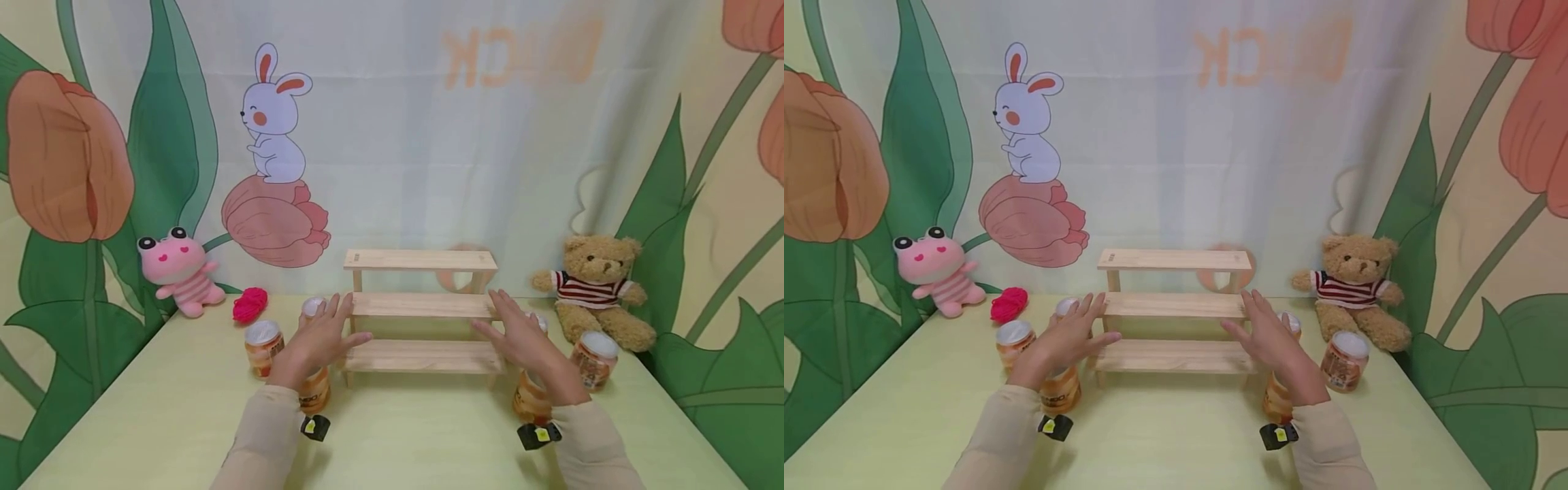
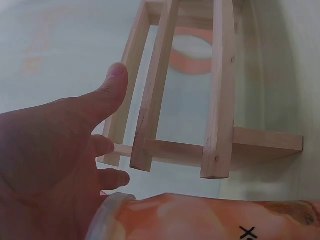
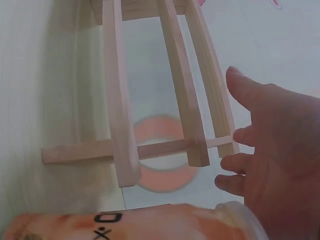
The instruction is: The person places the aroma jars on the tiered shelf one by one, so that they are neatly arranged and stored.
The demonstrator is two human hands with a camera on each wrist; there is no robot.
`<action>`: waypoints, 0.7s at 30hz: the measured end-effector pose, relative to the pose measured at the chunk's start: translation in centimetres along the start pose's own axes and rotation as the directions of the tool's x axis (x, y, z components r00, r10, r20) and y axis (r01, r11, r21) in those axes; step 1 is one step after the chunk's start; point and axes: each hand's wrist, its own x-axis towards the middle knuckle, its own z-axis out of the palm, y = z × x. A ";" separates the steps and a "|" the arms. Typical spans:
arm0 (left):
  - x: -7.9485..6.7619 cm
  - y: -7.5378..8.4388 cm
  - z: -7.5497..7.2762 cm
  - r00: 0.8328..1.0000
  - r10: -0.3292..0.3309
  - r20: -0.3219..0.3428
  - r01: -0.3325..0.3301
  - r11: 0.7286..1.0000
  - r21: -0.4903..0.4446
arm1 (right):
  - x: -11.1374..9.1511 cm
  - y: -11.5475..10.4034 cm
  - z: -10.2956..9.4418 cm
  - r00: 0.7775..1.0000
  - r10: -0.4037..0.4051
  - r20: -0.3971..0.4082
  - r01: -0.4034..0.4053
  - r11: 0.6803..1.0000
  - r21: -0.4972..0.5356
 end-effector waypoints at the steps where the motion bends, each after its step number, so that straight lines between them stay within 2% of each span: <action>1: 0.0 0.0 0.0 1.000 0.003 0.003 -0.003 1.000 -0.008 | 0.1 0.1 0.1 1.000 -0.011 0.009 0.011 0.999 0.040; 6: -0.2 -0.2 -0.1 0.999 0.014 0.031 -0.012 0.998 -0.064 | 0.5 0.4 0.7 0.999 -0.050 -0.004 0.050 0.993 0.108; 10: -0.4 -0.3 -0.1 0.998 0.025 0.061 -0.017 0.991 -0.132 | 0.8 0.4 1.1 0.999 -0.042 -0.024 0.045 0.992 0.122; 16: -0.6 -0.5 -0.3 0.997 0.039 0.066 -0.026 0.984 -0.177 | 1.0 0.0 1.6 0.998 -0.003 -0.057 0.008 0.996 0.083; 21: -0.6 -0.8 -0.4 0.996 0.046 0.073 -0.033 0.985 -0.171 | 0.8 -0.2 2.0 0.988 0.043 -0.146 -0.039 0.999 0.034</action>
